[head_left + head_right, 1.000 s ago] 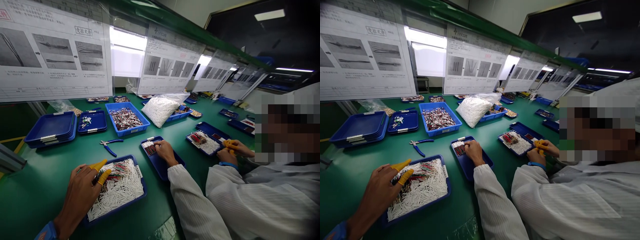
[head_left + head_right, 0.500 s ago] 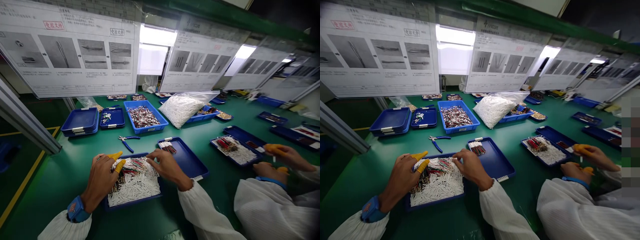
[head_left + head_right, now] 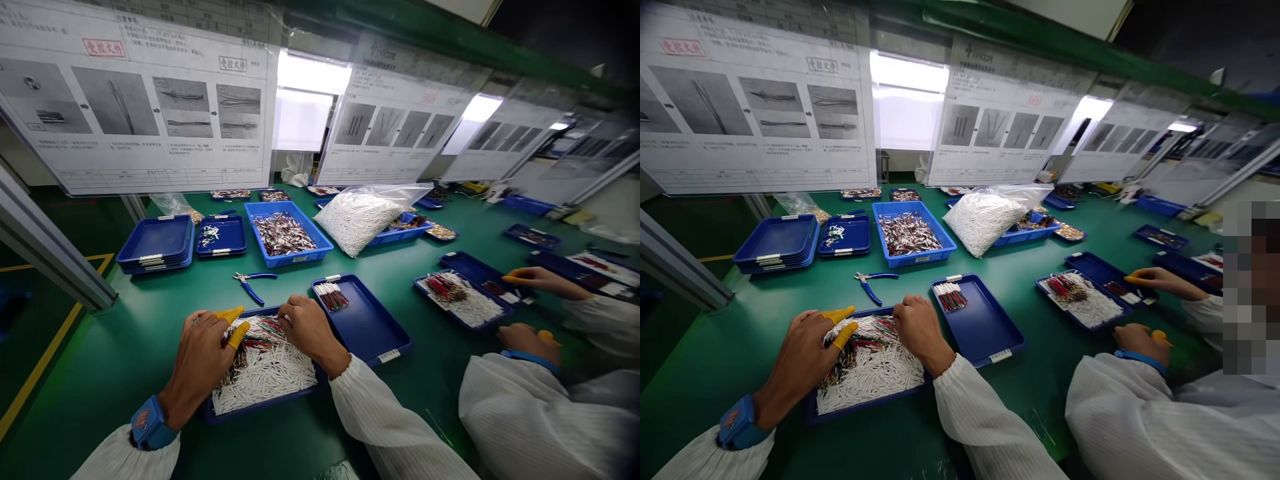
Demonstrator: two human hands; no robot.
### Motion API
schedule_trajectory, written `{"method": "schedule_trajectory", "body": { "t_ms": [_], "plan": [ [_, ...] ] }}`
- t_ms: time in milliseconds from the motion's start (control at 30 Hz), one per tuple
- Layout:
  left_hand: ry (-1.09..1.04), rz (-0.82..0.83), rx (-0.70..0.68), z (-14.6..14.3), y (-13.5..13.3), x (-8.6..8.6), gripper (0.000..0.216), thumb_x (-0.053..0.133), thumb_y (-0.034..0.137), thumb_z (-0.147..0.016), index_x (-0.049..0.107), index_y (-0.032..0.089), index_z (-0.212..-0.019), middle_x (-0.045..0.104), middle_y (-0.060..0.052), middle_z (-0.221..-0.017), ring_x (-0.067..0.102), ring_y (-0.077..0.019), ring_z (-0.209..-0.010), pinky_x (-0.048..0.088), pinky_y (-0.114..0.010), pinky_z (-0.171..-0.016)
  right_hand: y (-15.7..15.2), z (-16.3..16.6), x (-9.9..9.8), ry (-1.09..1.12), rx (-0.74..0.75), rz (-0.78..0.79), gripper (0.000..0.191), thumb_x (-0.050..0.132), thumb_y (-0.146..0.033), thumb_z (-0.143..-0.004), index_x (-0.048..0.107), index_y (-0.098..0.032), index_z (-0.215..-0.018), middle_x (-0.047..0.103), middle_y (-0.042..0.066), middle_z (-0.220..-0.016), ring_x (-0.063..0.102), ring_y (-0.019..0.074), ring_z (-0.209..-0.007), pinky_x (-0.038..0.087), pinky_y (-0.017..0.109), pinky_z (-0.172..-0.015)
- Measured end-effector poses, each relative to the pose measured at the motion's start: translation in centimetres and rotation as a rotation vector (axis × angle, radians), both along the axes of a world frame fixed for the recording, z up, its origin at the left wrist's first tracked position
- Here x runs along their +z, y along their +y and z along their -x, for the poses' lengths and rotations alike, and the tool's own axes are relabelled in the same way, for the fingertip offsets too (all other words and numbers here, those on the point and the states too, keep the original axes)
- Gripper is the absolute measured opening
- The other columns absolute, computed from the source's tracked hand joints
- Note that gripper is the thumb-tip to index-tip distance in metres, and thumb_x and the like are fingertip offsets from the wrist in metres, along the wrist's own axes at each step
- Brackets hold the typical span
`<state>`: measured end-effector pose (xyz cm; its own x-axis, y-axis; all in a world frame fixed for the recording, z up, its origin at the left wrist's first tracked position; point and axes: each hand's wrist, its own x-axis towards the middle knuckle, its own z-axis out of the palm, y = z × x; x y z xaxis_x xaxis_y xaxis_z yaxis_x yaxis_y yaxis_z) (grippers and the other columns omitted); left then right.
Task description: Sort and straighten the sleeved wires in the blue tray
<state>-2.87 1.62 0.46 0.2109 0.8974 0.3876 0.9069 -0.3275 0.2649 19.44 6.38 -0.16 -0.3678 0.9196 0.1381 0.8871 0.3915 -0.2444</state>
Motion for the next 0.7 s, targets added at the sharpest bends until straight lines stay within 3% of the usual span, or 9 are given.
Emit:
{"method": "schedule_trajectory", "body": {
  "t_ms": [167,300,433,533,600,700],
  "plan": [
    [-0.024,-0.038,-0.029,0.9,0.6,-1.2,0.027,0.050,0.036,-0.085,0.066,0.023,-0.068,0.070,-0.006,-0.070,0.067,-0.0284,-0.075,0.044,-0.053,-0.095,-0.4,-1.7,1.1,0.035,-0.056,-0.028,0.012,0.066,-0.020,-0.091,0.078,-0.023,-0.094,0.071,0.004,-0.094,0.063,0.0192,-0.092,0.042,0.028,-0.081],
    [-0.088,-0.058,-0.048,0.8,1.1,-1.6,0.026,0.049,0.037,-0.078,0.065,0.024,-0.063,0.068,-0.006,-0.065,0.067,-0.0302,-0.072,0.047,-0.055,-0.093,-0.8,-3.2,2.3,0.417,-0.075,-0.021,0.010,0.070,-0.011,-0.084,0.076,-0.019,-0.083,0.072,0.003,-0.085,0.063,0.0173,-0.083,0.043,0.028,-0.076],
    [-0.218,0.031,-0.032,-0.3,0.4,-0.7,0.027,0.055,0.039,-0.073,0.061,0.025,-0.052,0.067,-0.005,-0.062,0.067,-0.0261,-0.065,0.057,-0.041,-0.072,-1.5,-2.4,2.8,1.050,0.021,0.275,0.002,0.075,-0.020,-0.081,0.074,-0.017,-0.081,0.071,0.000,-0.076,0.060,0.0144,-0.069,0.043,0.027,-0.064],
    [-0.413,0.131,-0.020,-1.3,-0.2,-0.4,0.025,0.062,0.045,-0.075,0.072,0.025,-0.063,0.067,-0.002,-0.061,0.068,-0.0234,-0.065,0.052,-0.028,-0.049,-2.2,-0.6,2.4,1.437,0.085,0.560,0.022,0.085,-0.032,-0.071,0.073,-0.016,-0.081,0.071,0.000,-0.077,0.063,0.0142,-0.069,0.048,0.028,-0.067],
    [-0.560,0.163,-0.032,-1.8,-0.5,-0.4,0.023,0.066,0.046,-0.074,0.078,0.027,-0.076,0.068,0.000,-0.062,0.068,-0.0215,-0.062,0.048,-0.024,-0.042,-2.6,0.5,2.1,1.567,0.096,0.666,0.029,0.090,-0.034,-0.065,0.073,-0.016,-0.079,0.071,0.001,-0.078,0.064,0.0144,-0.071,0.050,0.028,-0.070],
    [-0.713,0.153,-0.073,-2.4,-0.7,-0.3,0.019,0.069,0.039,-0.071,0.080,0.027,-0.080,0.073,0.000,-0.068,0.069,-0.0203,-0.062,0.053,-0.024,-0.047,-3.1,1.5,2.0,1.639,0.077,0.701,0.030,0.092,-0.034,-0.062,0.074,-0.015,-0.076,0.072,0.001,-0.078,0.063,0.0131,-0.069,0.049,0.026,-0.066]
  ]
}}
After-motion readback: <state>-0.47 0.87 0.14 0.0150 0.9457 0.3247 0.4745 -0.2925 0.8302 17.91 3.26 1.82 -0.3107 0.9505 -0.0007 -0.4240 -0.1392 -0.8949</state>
